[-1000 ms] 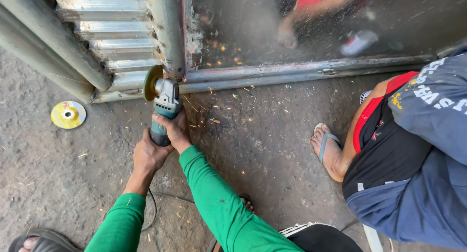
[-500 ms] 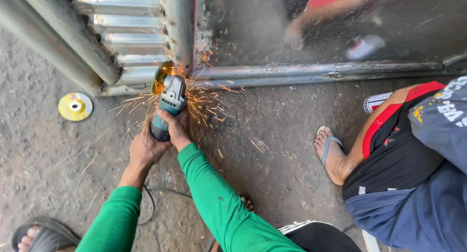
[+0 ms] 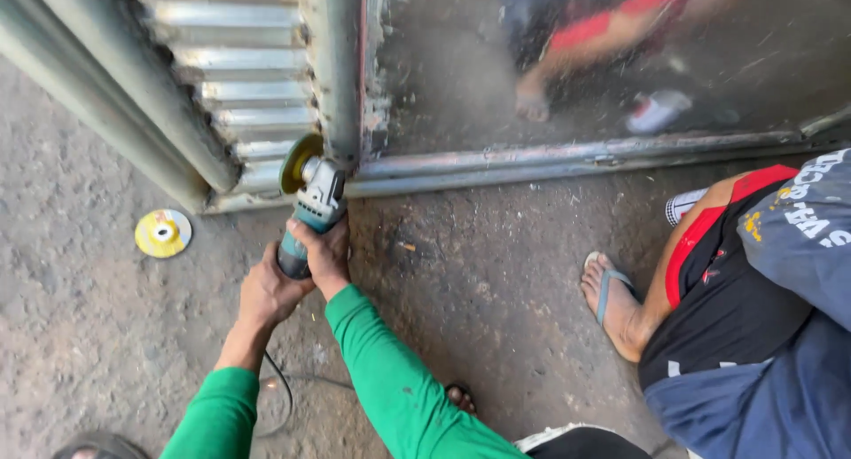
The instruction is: Using an angle grinder to smooth the welded joints and edges of a metal gate frame.
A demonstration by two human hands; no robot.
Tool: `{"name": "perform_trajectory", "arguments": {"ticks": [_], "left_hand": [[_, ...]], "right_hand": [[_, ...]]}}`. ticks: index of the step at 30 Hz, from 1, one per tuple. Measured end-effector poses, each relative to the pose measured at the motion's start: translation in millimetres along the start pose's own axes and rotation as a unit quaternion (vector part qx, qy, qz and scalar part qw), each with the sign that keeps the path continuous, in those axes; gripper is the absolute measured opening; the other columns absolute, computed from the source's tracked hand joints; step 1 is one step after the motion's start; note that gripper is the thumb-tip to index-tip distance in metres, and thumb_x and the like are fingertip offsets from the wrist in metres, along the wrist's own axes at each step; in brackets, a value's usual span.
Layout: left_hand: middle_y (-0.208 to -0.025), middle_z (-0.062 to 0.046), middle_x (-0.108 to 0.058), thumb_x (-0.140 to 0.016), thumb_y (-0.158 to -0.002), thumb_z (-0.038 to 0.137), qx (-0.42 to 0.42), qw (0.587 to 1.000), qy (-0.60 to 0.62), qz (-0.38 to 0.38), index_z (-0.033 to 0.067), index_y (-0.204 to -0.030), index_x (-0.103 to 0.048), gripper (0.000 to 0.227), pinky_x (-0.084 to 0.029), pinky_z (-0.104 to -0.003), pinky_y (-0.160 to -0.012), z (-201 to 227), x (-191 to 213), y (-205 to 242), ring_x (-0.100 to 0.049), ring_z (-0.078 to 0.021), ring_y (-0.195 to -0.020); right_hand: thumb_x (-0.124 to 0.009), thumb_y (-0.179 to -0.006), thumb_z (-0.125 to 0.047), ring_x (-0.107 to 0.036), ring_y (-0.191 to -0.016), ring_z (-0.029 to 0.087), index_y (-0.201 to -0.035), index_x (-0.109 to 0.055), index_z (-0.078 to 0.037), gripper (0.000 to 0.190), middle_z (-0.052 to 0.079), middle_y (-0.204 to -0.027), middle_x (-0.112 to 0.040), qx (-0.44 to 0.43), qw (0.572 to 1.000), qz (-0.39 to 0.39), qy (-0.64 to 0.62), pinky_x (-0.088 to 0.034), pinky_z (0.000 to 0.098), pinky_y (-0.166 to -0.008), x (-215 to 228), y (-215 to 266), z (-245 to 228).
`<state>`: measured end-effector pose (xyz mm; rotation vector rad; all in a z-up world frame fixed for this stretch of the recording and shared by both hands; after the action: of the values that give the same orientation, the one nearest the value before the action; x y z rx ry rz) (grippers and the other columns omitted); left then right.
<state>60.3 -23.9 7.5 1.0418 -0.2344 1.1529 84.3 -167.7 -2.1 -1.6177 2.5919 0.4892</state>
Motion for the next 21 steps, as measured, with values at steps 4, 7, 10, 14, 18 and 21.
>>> {"name": "perform_trajectory", "arguments": {"ticks": [4, 7, 10, 14, 18, 21], "left_hand": [[-0.114, -0.022, -0.073, -0.085, -0.064, 0.043, 0.002, 1.000, 0.011, 0.005, 0.0178, -0.136, -0.054, 0.083, -0.054, -0.054, -0.096, 1.6, 12.0, -11.2, -0.070, -0.0405, -0.112], [-0.106, -0.022, -0.073, -0.084, -0.062, 0.040, -0.017, 0.999, 0.038, -0.006, 0.0174, -0.130, -0.057, 0.077, -0.054, -0.057, -0.091, -7.0, 12.3, -18.2, -0.071, -0.0428, -0.104], [-0.094, -0.020, -0.073, -0.084, -0.062, 0.037, -0.031, 0.998, 0.062, -0.003, 0.0164, -0.125, -0.060, 0.071, -0.055, -0.055, -0.083, -7.8, 13.9, -22.9, -0.075, -0.0355, -0.083], [-0.099, -0.026, -0.072, -0.082, -0.063, 0.035, -0.047, 0.997, 0.055, -0.005, 0.0122, -0.125, -0.059, 0.070, -0.053, -0.060, -0.083, 0.9, 19.3, -24.3, -0.071, -0.0465, -0.098], [-0.110, -0.026, -0.071, -0.083, -0.060, 0.035, -0.047, 0.997, 0.053, -0.007, 0.0162, -0.129, -0.058, 0.076, -0.051, -0.059, -0.096, 16.8, 29.9, -21.0, -0.066, -0.0459, -0.112], [-0.114, -0.028, -0.070, -0.085, -0.060, 0.036, -0.040, 0.996, 0.074, -0.013, 0.0153, -0.130, -0.059, 0.078, -0.049, -0.060, -0.099, 11.8, 26.5, -19.0, -0.064, -0.0475, -0.116]], "right_hand": [[-0.087, -0.074, -0.028, -0.058, -0.105, 0.020, -0.121, -0.052, -0.009, 0.062, 0.007, -0.106, -0.057, 0.015, 1.000, 0.026, -0.004, -0.045, 0.0489, -0.096, -17.1, -2.8, -17.5], [-0.089, -0.071, -0.029, -0.056, -0.105, 0.021, -0.123, -0.049, -0.008, 0.068, 0.009, -0.108, -0.056, 0.019, 0.999, 0.043, 0.002, -0.042, 0.0515, -0.090, -22.4, 6.8, -29.9], [-0.086, -0.073, -0.030, -0.055, -0.109, 0.020, -0.126, -0.047, -0.009, 0.068, 0.008, -0.111, -0.054, 0.016, 0.999, 0.044, 0.006, -0.042, 0.0481, -0.090, -26.3, 8.8, -44.7], [-0.088, -0.073, -0.030, -0.055, -0.111, 0.023, -0.127, -0.045, -0.007, 0.073, 0.009, -0.111, -0.052, 0.025, 0.998, 0.048, 0.012, -0.040, 0.0494, -0.087, -28.6, 0.7, -37.9], [-0.087, -0.072, -0.029, -0.055, -0.103, 0.020, -0.123, -0.047, -0.009, 0.067, 0.007, -0.106, -0.052, 0.057, 0.997, 0.057, 0.008, -0.040, 0.0497, -0.085, -29.7, -1.0, -52.1], [-0.087, -0.071, -0.030, -0.055, -0.101, 0.021, -0.121, -0.049, -0.008, 0.067, 0.007, -0.104, -0.054, 0.060, 0.996, 0.064, 0.007, -0.042, 0.0499, -0.086, -27.1, 0.6, -39.8]]}}
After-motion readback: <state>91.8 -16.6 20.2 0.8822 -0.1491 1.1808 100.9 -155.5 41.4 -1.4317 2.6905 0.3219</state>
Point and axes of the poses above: each hand's wrist, its own y-axis away from the middle knuckle, its own x-axis out of the back of the hand, z = x × y, the point moved 8 cm from there along -y, towards the middle knuckle
